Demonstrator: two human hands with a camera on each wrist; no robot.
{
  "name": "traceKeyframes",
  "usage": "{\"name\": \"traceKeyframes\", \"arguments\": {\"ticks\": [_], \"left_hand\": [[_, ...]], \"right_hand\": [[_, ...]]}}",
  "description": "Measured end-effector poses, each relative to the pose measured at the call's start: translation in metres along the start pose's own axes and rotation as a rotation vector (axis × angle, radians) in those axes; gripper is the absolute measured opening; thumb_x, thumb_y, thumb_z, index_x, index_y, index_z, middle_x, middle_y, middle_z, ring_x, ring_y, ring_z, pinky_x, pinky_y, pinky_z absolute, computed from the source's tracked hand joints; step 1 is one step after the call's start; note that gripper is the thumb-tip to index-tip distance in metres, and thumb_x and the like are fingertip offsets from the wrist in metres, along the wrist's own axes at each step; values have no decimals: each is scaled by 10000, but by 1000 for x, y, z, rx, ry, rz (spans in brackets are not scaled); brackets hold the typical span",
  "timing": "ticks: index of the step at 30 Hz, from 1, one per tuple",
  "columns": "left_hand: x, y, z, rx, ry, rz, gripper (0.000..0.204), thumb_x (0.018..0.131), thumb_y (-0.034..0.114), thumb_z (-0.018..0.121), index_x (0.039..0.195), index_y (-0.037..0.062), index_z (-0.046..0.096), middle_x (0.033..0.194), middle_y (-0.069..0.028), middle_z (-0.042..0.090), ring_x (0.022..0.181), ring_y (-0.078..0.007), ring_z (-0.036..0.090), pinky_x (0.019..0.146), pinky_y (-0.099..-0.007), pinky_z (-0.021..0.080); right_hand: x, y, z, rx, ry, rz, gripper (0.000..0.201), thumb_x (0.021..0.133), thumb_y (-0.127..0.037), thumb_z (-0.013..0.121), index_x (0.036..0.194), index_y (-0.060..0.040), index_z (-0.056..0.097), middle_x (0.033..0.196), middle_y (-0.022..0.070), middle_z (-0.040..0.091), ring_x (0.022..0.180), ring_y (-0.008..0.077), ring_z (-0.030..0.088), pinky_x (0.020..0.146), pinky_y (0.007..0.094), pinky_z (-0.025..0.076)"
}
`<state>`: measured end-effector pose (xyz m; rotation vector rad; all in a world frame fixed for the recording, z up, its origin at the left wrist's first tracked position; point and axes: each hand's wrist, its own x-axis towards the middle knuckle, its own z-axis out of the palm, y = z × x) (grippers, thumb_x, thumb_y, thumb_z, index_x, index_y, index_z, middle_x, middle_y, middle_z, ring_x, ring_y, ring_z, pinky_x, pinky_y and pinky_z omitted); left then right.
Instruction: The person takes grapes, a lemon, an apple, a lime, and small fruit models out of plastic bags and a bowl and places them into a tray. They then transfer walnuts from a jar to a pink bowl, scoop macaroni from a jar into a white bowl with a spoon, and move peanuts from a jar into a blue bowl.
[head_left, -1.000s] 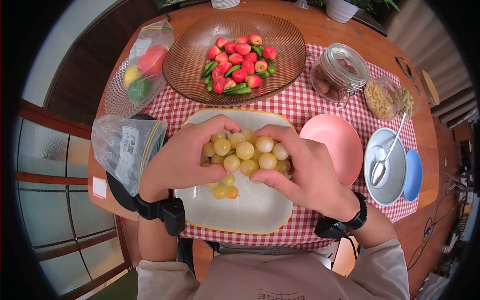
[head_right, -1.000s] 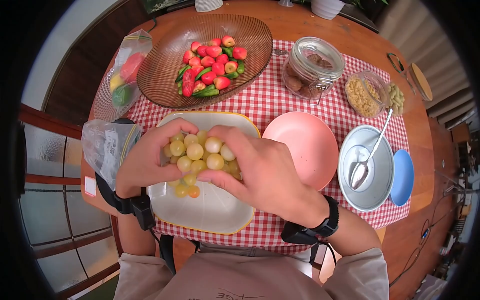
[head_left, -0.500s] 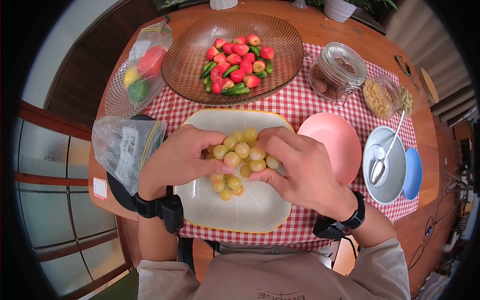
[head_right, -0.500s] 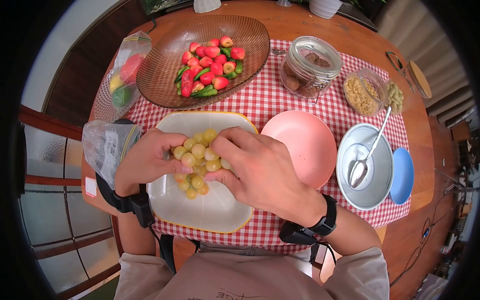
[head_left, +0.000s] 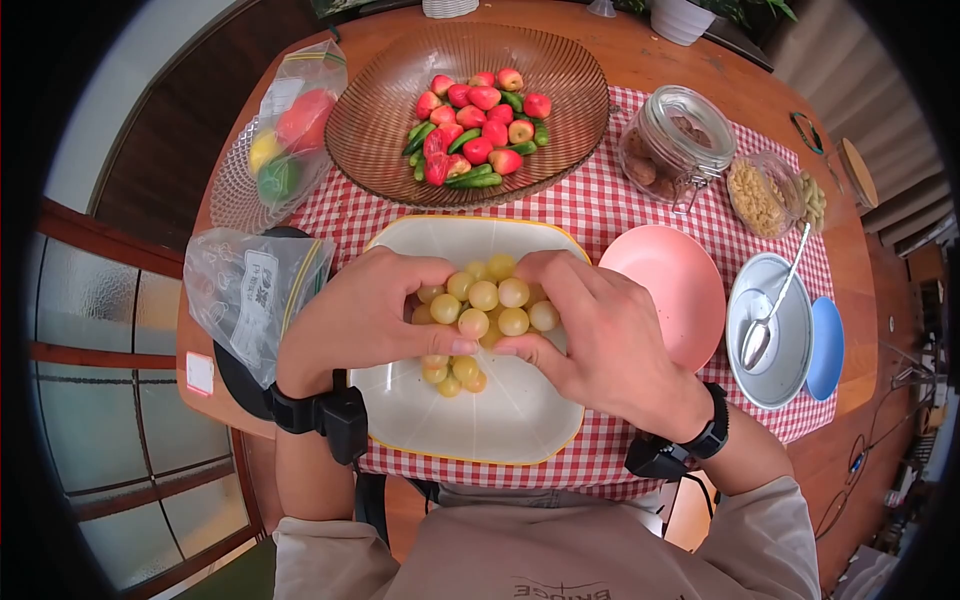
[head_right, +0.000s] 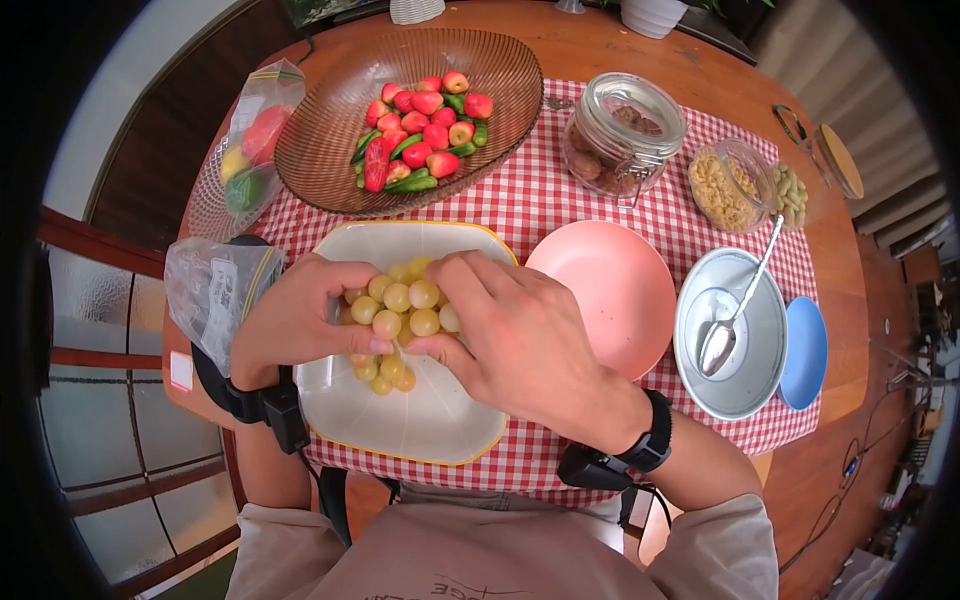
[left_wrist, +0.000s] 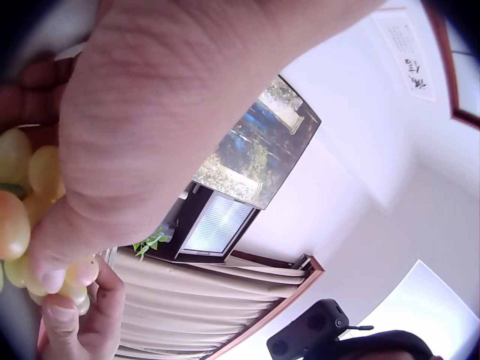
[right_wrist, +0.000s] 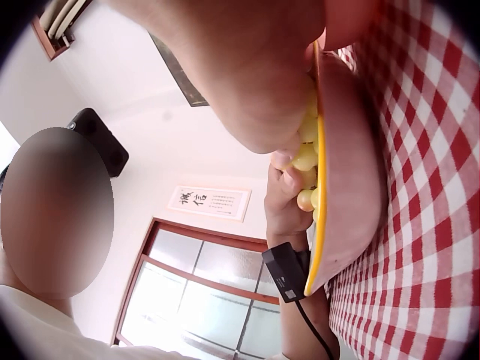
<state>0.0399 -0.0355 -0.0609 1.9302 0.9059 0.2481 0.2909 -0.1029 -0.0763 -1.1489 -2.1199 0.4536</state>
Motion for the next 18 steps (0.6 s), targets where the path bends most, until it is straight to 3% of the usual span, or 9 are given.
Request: {"name": "traceKeyframes", "arguments": {"ticks": [4,6,12,18], "left_hand": [[2,0,1,34,49,61,451,744,317,878,974,3,650,793,-114,627,719,-229,612,683,-349,502],[7,-7,5,153,202,334,435,747,283,858,959,-12,620,818,-126,591,758,-276,600,707,-373,490],[2,0,0,140,107,243,338,759,200,797,903,-28,592,830,-150,570,775,-338,584,692,-401,473],[3,-1,0,122,80,263,252,786,161,762,833,-34,609,759,-121,561,694,-296,569,625,-365,463]], "right_hand": [[3,-5,0,34,36,35,503,814,-299,818,1198,-80,577,1052,128,651,860,322,689,707,415,556],[2,-3,0,26,21,27,503,815,-296,816,1201,-82,575,1057,127,649,867,320,689,713,414,556],[1,-1,1,-11,-6,-6,491,814,-301,813,1185,-86,575,1066,117,647,881,317,688,726,414,555],[0,-2,0,-54,-28,-35,486,800,-320,812,1162,-88,586,1072,99,648,886,298,677,738,405,547]]}}
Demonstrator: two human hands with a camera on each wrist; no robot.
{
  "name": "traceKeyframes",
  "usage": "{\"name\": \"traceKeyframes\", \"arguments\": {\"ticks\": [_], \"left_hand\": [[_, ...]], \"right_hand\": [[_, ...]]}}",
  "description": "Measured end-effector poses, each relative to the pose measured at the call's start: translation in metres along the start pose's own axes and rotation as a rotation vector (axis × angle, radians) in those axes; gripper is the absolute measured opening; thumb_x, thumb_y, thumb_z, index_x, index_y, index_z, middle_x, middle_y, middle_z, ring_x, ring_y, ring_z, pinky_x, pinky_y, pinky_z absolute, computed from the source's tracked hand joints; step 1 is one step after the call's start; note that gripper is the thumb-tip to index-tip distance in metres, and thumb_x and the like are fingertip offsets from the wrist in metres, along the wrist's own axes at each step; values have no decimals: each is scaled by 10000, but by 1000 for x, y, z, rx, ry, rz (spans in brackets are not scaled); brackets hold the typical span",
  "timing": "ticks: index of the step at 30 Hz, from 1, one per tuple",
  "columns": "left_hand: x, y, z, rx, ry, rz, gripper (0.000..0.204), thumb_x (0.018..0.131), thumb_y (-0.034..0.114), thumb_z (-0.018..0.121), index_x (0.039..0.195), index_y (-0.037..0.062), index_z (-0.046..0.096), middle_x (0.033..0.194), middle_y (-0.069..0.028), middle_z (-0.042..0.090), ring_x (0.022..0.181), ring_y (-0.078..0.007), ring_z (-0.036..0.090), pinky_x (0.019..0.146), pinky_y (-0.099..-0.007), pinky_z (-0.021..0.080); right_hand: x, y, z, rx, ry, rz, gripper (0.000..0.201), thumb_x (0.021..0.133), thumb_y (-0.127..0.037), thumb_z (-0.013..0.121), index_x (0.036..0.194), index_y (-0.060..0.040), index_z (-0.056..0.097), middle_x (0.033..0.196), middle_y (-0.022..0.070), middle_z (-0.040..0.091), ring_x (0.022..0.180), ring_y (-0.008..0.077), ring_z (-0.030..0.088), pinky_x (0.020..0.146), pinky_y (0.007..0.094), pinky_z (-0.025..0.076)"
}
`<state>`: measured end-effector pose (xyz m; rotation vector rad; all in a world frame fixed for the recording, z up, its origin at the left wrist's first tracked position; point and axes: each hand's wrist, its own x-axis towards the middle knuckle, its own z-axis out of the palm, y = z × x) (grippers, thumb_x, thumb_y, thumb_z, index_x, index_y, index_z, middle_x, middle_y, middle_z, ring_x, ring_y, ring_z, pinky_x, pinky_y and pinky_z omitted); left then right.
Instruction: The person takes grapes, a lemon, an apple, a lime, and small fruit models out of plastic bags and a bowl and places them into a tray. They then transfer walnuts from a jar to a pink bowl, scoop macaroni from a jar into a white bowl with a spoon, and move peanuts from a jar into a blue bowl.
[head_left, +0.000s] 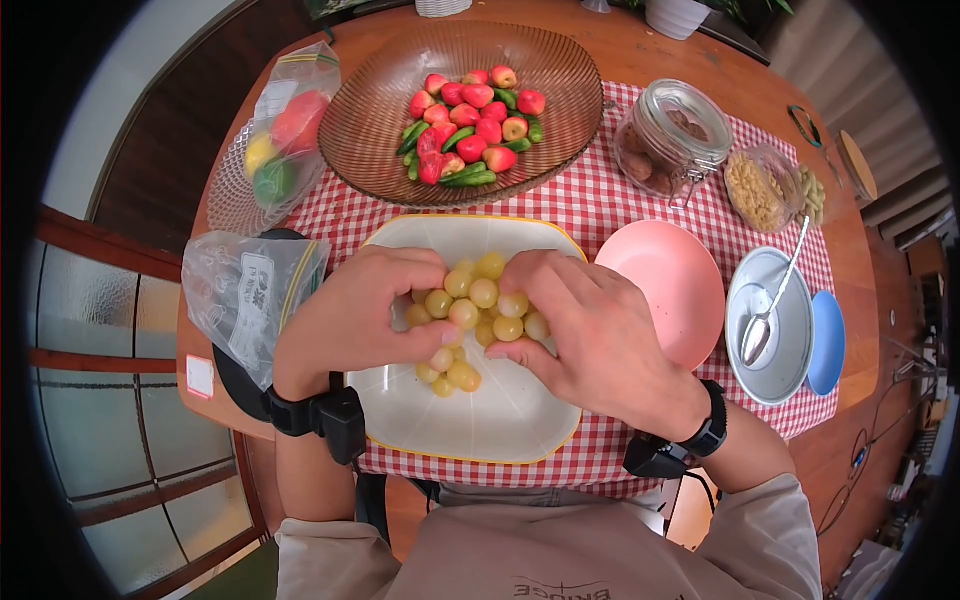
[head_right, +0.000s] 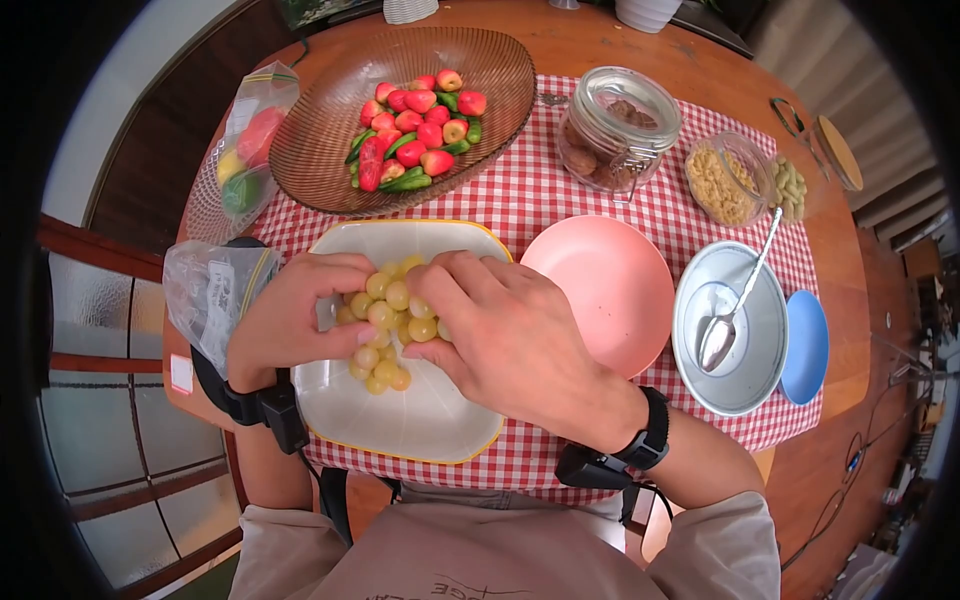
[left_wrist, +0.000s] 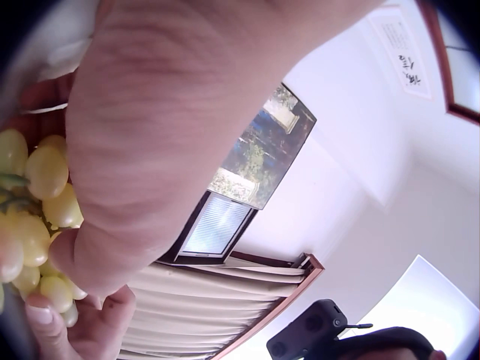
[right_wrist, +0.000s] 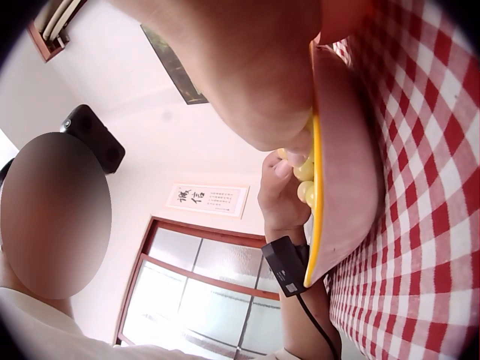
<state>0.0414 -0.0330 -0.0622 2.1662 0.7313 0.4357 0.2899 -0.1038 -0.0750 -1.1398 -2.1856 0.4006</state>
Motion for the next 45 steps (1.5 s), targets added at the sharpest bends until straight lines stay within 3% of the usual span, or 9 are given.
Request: {"name": "traceKeyframes", "arguments": {"ticks": [7,19,29,32,35,38,40,44,45], "left_hand": [[-1,-1,1,20,-32,-48,166,830,134,728,845,-19,665,733,-108,578,615,-236,565,562,-336,444],[-3,-4,0,-27,-78,-44,180,851,159,718,912,-7,685,818,-129,639,723,-320,623,656,-378,503],[-3,7,-3,67,-173,-171,635,641,324,941,1107,12,646,979,-102,665,873,-253,638,814,-352,512],[-2,9,-1,-15,-143,-210,785,589,321,974,1218,38,598,1076,-75,657,922,-219,629,844,-348,508],[0,14,0,-146,-101,-290,880,569,298,986,1295,57,552,1173,-56,628,992,-201,618,889,-346,496],[1,17,0,-137,-74,-285,888,576,280,985,1315,67,540,1218,-52,608,1038,-200,612,925,-345,484],[1,15,1,-96,-58,-245,871,585,273,980,1310,69,545,1223,-55,606,1050,-202,611,939,-343,479],[0,4,5,-40,-67,-135,784,633,362,922,1275,54,593,1226,-125,635,1096,-312,640,958,-415,504],[0,4,5,-145,-72,-110,759,644,375,910,1266,57,613,1229,-135,637,1113,-334,636,962,-419,502]], "right_hand": [[0,2,4,-46,-2,-67,446,781,-294,798,1126,-84,610,1098,81,648,845,259,633,733,384,532],[1,3,4,32,16,3,567,746,-337,837,1182,-73,589,994,94,647,843,296,670,726,395,540],[2,-1,1,-36,-32,-10,748,737,-185,838,1409,-115,516,943,107,663,818,306,684,724,414,554],[0,-4,-2,134,-75,107,726,796,-202,819,1434,-111,485,859,116,688,719,329,682,652,415,554],[-2,-1,-1,409,-25,149,696,877,-229,782,1468,-110,433,767,129,674,621,275,663,600,364,547],[-2,3,-10,729,-143,424,713,922,-238,756,1506,-92,375,803,119,680,633,189,653,621,293,542],[-2,4,-12,1234,-104,479,773,928,-229,756,1542,-63,317,864,100,698,707,128,649,699,248,534],[0,0,-8,1352,-67,373,827,915,-231,772,1562,-45,292,1045,88,721,830,156,676,805,274,539],[-2,2,-9,1142,-89,197,814,881,-206,787,1545,-50,343,1127,88,709,901,191,674,856,306,537]]}}
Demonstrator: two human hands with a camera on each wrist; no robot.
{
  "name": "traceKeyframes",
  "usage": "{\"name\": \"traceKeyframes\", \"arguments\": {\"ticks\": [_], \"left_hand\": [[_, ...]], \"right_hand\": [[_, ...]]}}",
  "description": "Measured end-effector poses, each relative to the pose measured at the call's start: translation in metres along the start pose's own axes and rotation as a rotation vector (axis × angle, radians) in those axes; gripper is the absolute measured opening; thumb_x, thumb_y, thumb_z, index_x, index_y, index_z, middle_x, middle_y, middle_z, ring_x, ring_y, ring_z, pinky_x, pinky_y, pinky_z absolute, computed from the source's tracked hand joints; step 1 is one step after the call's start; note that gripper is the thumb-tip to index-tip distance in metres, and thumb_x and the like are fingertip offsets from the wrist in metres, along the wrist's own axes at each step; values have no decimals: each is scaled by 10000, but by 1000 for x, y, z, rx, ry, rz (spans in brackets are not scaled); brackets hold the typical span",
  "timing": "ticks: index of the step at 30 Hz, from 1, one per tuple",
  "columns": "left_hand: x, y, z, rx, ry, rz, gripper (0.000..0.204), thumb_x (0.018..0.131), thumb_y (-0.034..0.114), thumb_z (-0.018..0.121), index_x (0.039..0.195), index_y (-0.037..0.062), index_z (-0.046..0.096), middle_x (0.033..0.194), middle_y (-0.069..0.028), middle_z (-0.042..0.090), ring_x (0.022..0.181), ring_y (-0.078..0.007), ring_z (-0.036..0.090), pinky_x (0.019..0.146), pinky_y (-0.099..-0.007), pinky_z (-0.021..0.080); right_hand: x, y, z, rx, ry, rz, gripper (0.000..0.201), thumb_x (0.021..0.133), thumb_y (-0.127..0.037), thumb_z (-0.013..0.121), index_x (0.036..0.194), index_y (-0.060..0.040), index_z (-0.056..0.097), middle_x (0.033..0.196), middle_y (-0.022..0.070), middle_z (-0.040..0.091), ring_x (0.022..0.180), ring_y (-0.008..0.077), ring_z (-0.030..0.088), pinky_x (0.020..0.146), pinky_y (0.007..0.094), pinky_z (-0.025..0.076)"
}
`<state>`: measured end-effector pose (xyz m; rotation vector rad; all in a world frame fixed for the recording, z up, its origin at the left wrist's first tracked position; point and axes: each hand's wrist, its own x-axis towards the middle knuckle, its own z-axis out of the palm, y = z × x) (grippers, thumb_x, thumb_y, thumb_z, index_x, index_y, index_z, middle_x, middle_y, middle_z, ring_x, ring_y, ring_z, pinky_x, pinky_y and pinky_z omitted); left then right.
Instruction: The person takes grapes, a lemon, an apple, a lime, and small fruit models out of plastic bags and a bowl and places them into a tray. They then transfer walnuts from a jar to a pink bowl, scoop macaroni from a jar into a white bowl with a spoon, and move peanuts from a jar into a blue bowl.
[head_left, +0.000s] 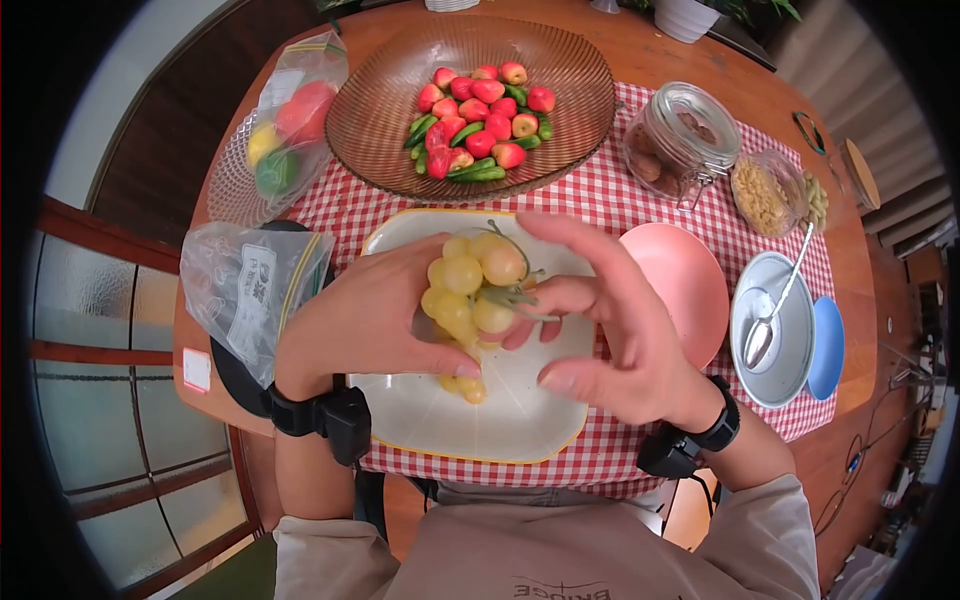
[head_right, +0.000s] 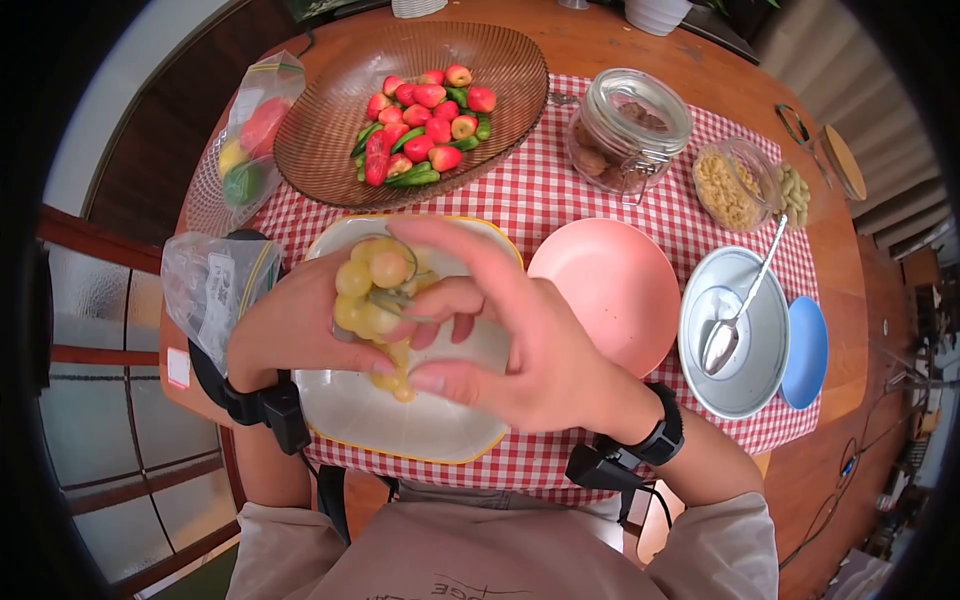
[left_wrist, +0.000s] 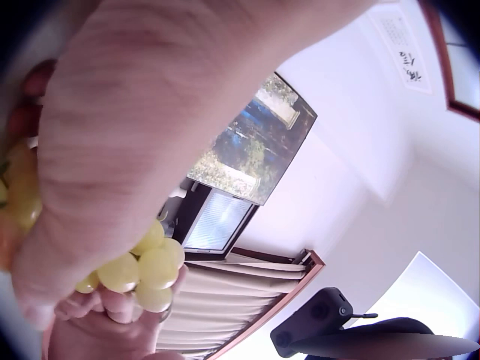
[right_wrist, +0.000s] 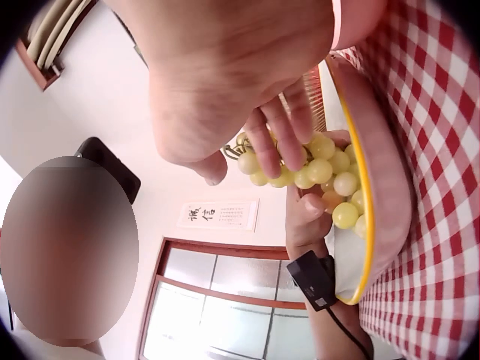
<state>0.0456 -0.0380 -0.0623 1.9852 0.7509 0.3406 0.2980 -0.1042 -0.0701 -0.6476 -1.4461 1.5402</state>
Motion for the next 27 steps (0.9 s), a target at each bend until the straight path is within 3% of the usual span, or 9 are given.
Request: {"name": "traceKeyframes", "arguments": {"ticks": [4,6,8,12,16,18,22,24,27], "left_hand": [[-5,7,-6,-8,-120,-104,684,698,370,865,1274,85,630,1221,-146,651,1142,-349,629,980,-415,499],[-6,-4,-2,147,-18,156,521,741,316,815,1192,84,690,1201,-140,663,1105,-347,635,962,-414,507],[-6,-10,-3,176,-56,163,411,765,282,780,1111,72,713,1156,-139,671,1088,-341,635,948,-416,511],[-4,-8,-3,216,-85,169,195,800,188,700,901,26,737,1001,-142,680,1016,-330,648,881,-429,521],[-6,-9,-5,124,-58,65,171,808,162,689,890,13,707,875,-126,670,885,-302,662,788,-389,524],[-6,2,-13,65,-81,34,160,830,155,693,845,0,657,795,-91,636,726,-210,628,692,-323,496],[-8,7,-10,-133,-3,-35,180,874,162,695,821,8,618,746,-45,592,669,-113,553,648,-271,455],[-6,2,-6,-213,188,-24,152,905,141,702,862,20,620,771,-8,587,710,-64,537,658,-253,449],[0,-4,-1,-211,390,-50,129,905,116,723,930,30,630,808,24,603,730,-74,550,678,-245,459]], "right_hand": [[6,-4,-2,-542,-207,-332,748,758,-123,798,1451,-61,522,1328,63,658,1073,294,641,971,414,517],[7,-7,2,-604,-210,-325,700,699,-61,754,1382,-86,603,1371,53,633,1204,337,564,1039,456,472],[9,-6,3,-761,-211,-446,696,700,3,707,1377,-128,613,1436,48,583,1295,371,488,1081,487,431],[10,0,3,-938,-212,-269,745,679,80,667,1379,-167,614,1571,59,418,1336,416,433,1092,533,434],[9,3,5,-1138,-204,-221,782,682,75,686,1417,-165,570,1557,120,396,1319,434,440,1063,514,475],[6,3,5,-1123,-90,-101,803,706,49,719,1455,-162,519,1491,162,437,1277,404,483,1011,458,513],[3,5,6,-1080,-53,-104,795,743,-22,755,1478,-150,480,1341,177,554,1189,365,549,967,421,517],[3,-3,7,-1014,-13,-23,718,818,-109,763,1471,-128,464,1095,167,664,1033,344,643,834,430,539],[2,-9,10,-829,18,46,602,894,-204,745,1418,-92,471,891,155,680,861,334,688,694,422,535]]}}
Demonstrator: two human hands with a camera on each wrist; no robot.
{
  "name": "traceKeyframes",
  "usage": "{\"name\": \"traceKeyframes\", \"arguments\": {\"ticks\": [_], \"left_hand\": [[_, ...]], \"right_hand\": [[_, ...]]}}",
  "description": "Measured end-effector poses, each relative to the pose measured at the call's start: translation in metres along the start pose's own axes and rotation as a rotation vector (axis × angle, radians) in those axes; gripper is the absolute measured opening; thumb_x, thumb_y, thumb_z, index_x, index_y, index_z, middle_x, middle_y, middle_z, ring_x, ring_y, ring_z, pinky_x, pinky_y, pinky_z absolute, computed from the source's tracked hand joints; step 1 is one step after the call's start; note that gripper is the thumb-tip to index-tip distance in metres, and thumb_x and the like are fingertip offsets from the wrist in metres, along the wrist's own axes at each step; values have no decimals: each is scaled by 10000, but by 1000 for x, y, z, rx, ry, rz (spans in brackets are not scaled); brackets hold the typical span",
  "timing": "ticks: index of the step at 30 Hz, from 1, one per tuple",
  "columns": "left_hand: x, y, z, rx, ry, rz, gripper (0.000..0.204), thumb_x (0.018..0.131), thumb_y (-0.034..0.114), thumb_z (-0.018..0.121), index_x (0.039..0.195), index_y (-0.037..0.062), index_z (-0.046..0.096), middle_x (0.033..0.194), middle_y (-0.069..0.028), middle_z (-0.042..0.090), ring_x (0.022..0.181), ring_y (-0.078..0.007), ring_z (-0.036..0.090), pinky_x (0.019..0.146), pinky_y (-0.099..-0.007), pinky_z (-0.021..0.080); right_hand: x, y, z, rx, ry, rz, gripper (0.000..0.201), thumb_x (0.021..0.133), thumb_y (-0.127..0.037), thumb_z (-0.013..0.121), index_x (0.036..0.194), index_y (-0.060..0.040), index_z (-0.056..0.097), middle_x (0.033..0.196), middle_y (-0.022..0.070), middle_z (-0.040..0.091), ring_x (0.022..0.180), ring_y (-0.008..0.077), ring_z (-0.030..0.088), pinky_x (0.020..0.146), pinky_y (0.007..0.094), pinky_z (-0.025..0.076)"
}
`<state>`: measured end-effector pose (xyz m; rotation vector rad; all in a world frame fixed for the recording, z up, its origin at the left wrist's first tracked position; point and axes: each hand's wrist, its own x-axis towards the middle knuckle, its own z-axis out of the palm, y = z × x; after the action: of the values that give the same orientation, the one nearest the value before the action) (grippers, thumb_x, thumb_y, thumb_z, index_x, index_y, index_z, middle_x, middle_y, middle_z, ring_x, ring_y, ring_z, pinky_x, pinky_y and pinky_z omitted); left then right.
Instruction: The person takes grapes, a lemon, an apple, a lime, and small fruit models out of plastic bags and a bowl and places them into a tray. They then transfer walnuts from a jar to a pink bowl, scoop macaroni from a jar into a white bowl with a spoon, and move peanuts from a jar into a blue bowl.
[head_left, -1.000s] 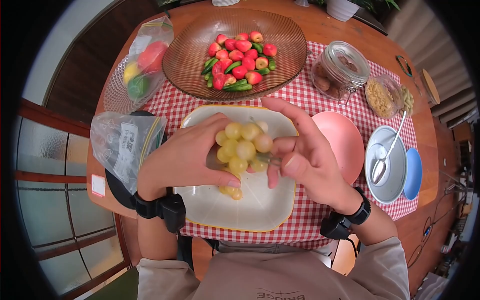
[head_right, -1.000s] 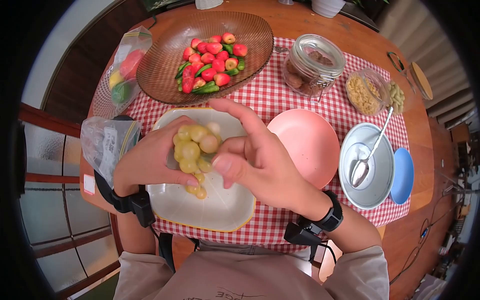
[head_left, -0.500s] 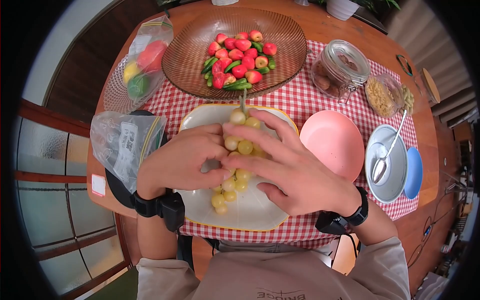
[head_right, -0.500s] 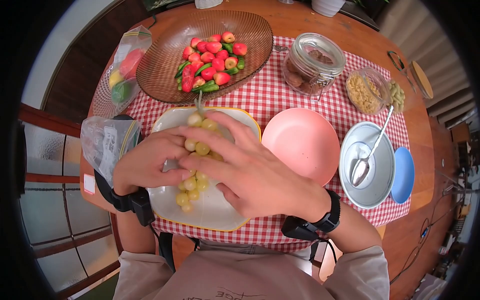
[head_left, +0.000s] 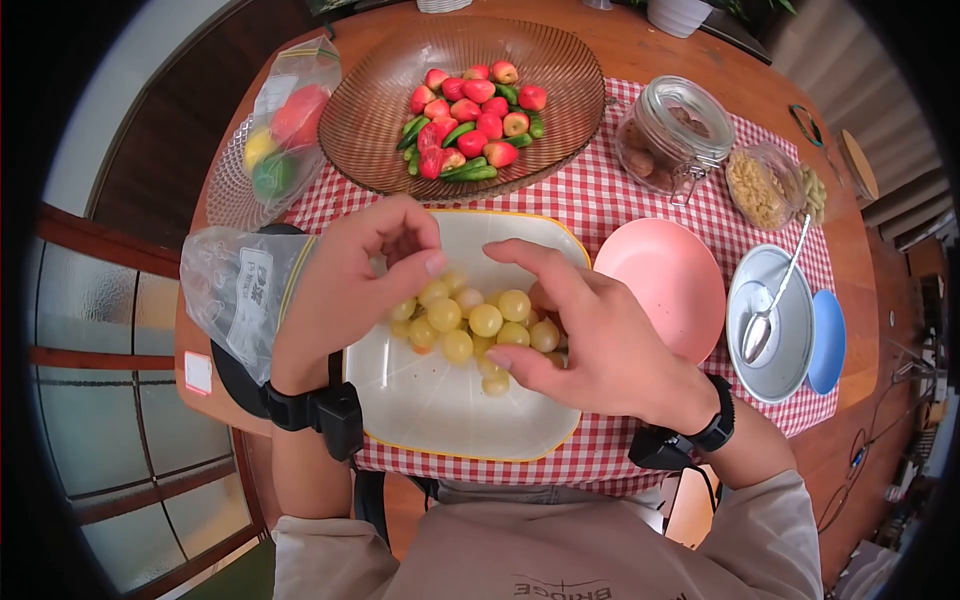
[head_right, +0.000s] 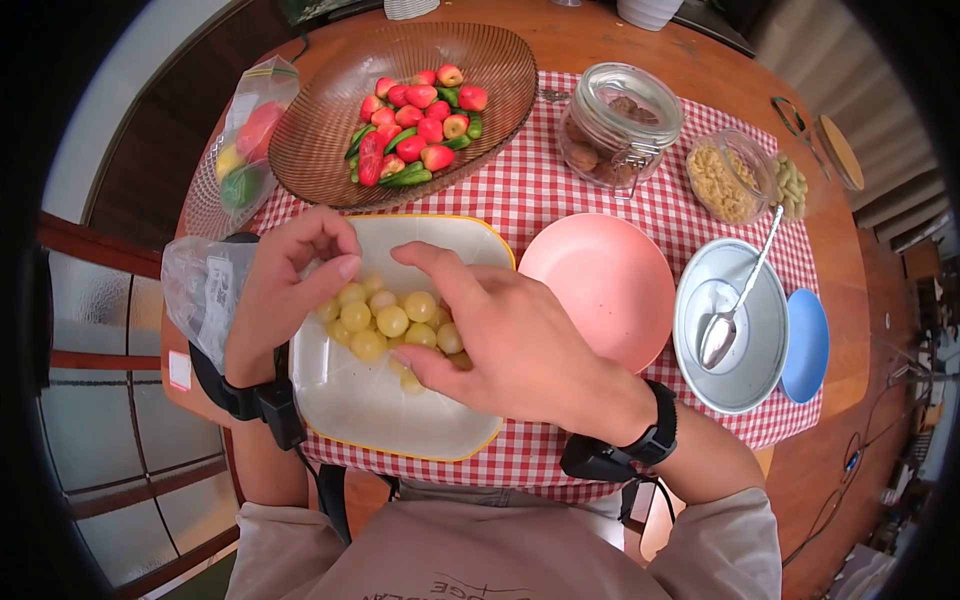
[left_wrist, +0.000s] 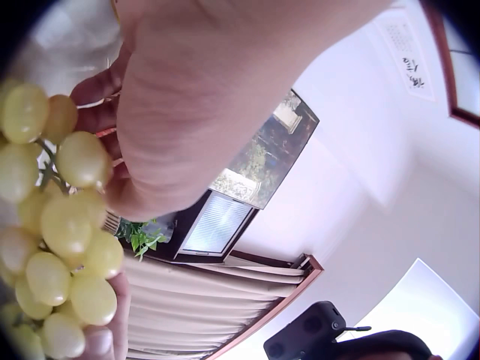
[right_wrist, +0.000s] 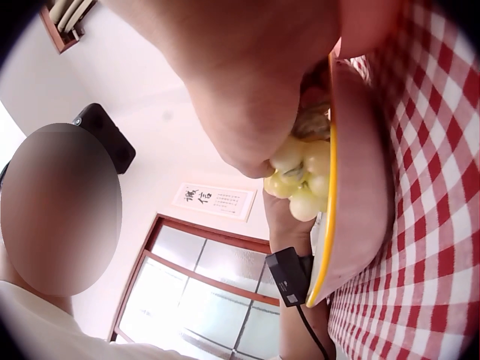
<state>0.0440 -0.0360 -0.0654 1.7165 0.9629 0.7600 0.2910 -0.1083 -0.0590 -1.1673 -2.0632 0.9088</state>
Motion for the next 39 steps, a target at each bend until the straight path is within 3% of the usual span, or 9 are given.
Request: {"name": "traceKeyframes", "arguments": {"ticks": [4,9,14,17,20,28,33,35,39], "left_hand": [[0,1,-2,64,-20,-34,136,900,96,736,974,33,641,857,18,614,772,-80,562,722,-242,468],[3,7,-5,140,-336,249,356,829,161,823,1102,21,641,993,-52,647,873,-175,629,828,-302,508],[-3,10,2,66,-449,36,640,758,265,870,1277,13,593,1170,-100,654,1063,-223,637,958,-365,496],[0,12,-2,183,-473,14,660,765,266,872,1302,8,589,1201,-111,662,1103,-235,647,973,-362,498],[-2,10,-5,218,-447,23,640,820,282,836,1334,10,569,1184,-105,668,1086,-220,655,953,-342,504],[-1,7,-1,-9,-242,-261,572,1008,356,649,1432,20,463,1089,-26,589,954,-101,566,838,-276,477],[-1,0,6,184,-160,29,577,718,268,924,1076,59,524,947,-29,548,839,-131,526,741,-270,471],[-2,0,4,248,-201,52,641,641,251,955,1055,65,502,955,-35,539,848,-150,519,747,-287,475],[-5,0,1,282,-282,-14,777,565,194,973,1156,73,484,1053,-67,572,946,-221,581,834,-346,516]], "right_hand": [[1,0,-9,138,-141,248,424,960,-246,708,1289,-68,509,861,144,675,769,287,702,599,368,509],[2,20,1,687,164,189,229,1055,-270,606,1136,-74,519,879,95,726,745,138,690,597,254,467],[2,20,-10,1224,31,145,203,1062,-208,592,1176,-57,521,1112,140,730,832,96,661,727,241,501],[3,17,-8,1157,-87,82,285,982,-86,665,1235,-48,540,1265,151,677,1010,153,665,869,301,524],[13,19,-17,450,-176,-356,554,806,-33,781,1324,-76,590,1463,177,548,1324,328,541,1148,457,382],[4,12,-1,40,67,53,488,748,-100,845,1195,-80,649,1122,103,651,981,231,670,751,321,543],[1,16,-6,68,88,210,322,761,-113,824,1053,-81,692,984,83,660,949,232,662,739,340,533],[12,19,-7,-127,149,-423,284,738,-66,790,1008,-78,702,1015,78,642,1049,271,639,823,390,531],[8,16,6,-173,51,-369,491,706,22,726,1184,-83,682,1232,110,563,1257,335,541,930,446,526]]}}
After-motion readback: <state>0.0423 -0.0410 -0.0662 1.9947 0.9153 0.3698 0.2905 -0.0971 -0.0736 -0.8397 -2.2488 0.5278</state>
